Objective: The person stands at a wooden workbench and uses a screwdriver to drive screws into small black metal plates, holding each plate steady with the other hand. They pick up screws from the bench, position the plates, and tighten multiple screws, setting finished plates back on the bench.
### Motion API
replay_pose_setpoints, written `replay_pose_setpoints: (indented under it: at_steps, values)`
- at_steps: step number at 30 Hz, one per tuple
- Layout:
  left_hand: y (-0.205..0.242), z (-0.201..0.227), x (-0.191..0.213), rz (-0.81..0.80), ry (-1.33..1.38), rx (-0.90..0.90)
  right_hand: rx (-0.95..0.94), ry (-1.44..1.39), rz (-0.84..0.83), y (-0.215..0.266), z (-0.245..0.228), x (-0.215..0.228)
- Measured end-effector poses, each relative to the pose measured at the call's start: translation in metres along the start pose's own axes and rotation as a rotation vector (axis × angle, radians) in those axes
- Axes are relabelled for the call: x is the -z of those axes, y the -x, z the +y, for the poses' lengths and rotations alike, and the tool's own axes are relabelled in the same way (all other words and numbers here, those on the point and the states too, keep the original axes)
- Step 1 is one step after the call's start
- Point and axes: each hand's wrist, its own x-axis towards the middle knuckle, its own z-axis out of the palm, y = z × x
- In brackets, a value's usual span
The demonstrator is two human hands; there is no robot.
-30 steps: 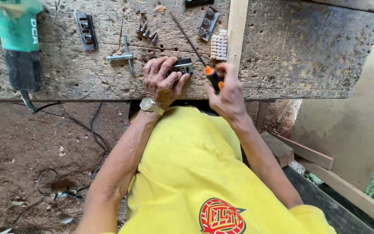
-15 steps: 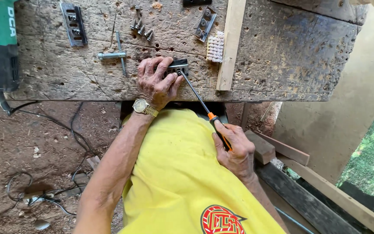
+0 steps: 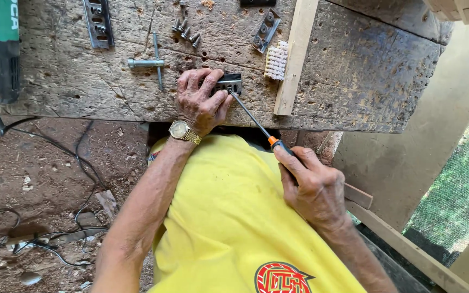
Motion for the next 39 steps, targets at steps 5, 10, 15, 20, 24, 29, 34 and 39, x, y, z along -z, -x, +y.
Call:
replay_pose_setpoints:
  at_steps: [5, 10, 15, 20, 24, 29, 34, 39]
  values:
    - [0.002, -0.002, 0.002, -0.032, 0.001, 0.002, 0.184, 0.242, -0.087, -0.030, 0.001, 0.020]
    - [0.001, -0.004, 0.005, -0.034, -0.002, 0.014, 0.362, 0.410, -0.208, -0.063, -0.006, 0.040]
    - [0.001, -0.002, 0.006, -0.030, 0.040, 0.052, 0.428, 0.478, -0.267, -0.064, -0.011, 0.040]
    - [-0.002, -0.006, 0.008, -0.032, 0.031, 0.055, 0.380, 0.462, -0.241, -0.049, -0.009, 0.028]
    - [0.001, -0.008, 0.004, -0.027, 0.025, 0.061, 0.368, 0.446, -0.234, -0.050, -0.012, 0.029]
    - [0.005, -0.009, -0.003, -0.018, 0.008, 0.050, 0.368, 0.438, -0.202, -0.049, -0.008, 0.027]
    - [0.002, -0.008, 0.001, -0.029, 0.019, 0.049, 0.425, 0.485, -0.258, -0.055, 0.000, 0.030]
    - [-0.002, -0.007, 0.015, -0.023, 0.033, 0.035, 0.504, 0.637, -0.480, -0.090, -0.011, 0.047]
